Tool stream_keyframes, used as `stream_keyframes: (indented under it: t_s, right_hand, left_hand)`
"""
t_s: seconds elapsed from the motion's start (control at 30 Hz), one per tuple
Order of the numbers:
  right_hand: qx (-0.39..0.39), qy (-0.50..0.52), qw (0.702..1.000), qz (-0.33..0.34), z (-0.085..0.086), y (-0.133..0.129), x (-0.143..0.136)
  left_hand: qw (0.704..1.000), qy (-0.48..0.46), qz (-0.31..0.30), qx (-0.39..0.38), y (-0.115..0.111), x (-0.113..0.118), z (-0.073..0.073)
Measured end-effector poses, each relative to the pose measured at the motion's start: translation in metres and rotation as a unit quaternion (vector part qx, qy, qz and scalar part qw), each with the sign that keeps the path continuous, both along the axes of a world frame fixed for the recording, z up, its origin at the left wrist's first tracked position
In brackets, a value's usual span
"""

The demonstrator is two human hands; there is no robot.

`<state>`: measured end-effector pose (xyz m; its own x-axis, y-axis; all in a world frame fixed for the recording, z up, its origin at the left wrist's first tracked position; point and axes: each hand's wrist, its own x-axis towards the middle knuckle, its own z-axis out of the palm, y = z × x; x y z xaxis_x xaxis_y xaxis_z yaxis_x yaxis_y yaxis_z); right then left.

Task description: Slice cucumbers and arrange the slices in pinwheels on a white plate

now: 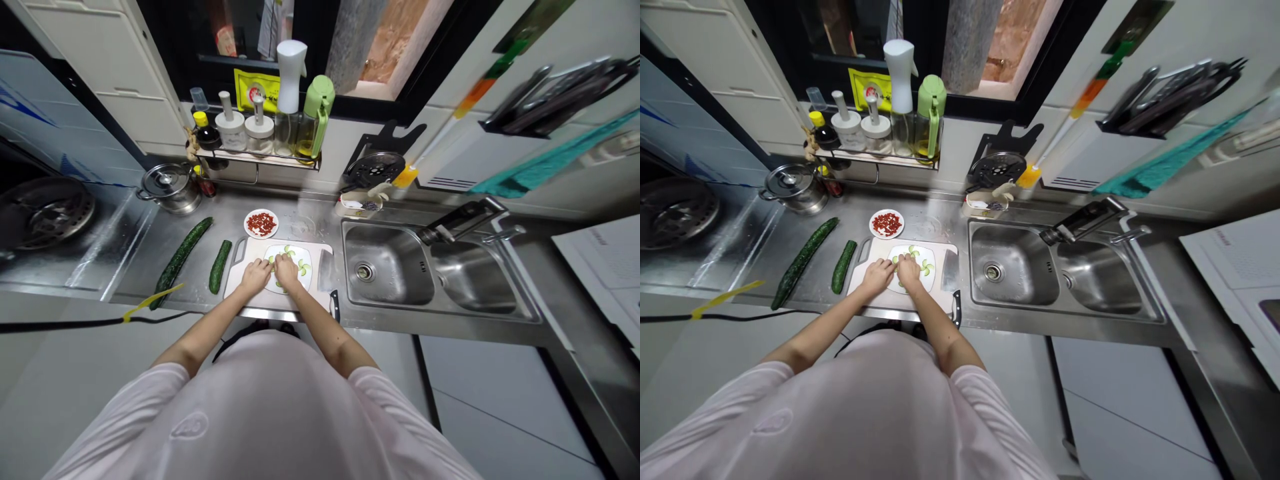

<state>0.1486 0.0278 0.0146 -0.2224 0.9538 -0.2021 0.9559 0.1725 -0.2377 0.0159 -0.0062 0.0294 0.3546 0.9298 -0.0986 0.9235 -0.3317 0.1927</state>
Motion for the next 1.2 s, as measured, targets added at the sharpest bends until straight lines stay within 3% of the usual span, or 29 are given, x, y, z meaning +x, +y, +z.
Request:
stream_keyframes:
  t_s: [0.57, 1.0, 1.2]
  right_hand:
    - [0.006, 0.009, 1.0, 0.005, 0.002, -0.003, 0.004]
    - [-0.012, 0.018, 1.0, -0.005, 0.008, -0.009, 0.015]
    - [-0.013, 0.03, 0.999, -0.016, 0.003, -0.015, 0.014]
  left_hand:
    - [1.0, 0.007, -0.002, 0.021, -0.002, 0.001, -0.001]
    - [0.999, -0.036, 0.034, 0.012, -0.001, 0.001, -0.005]
    - [0.985, -0.121, 0.117, 0.034, 0.006, -0.005, -0.012]
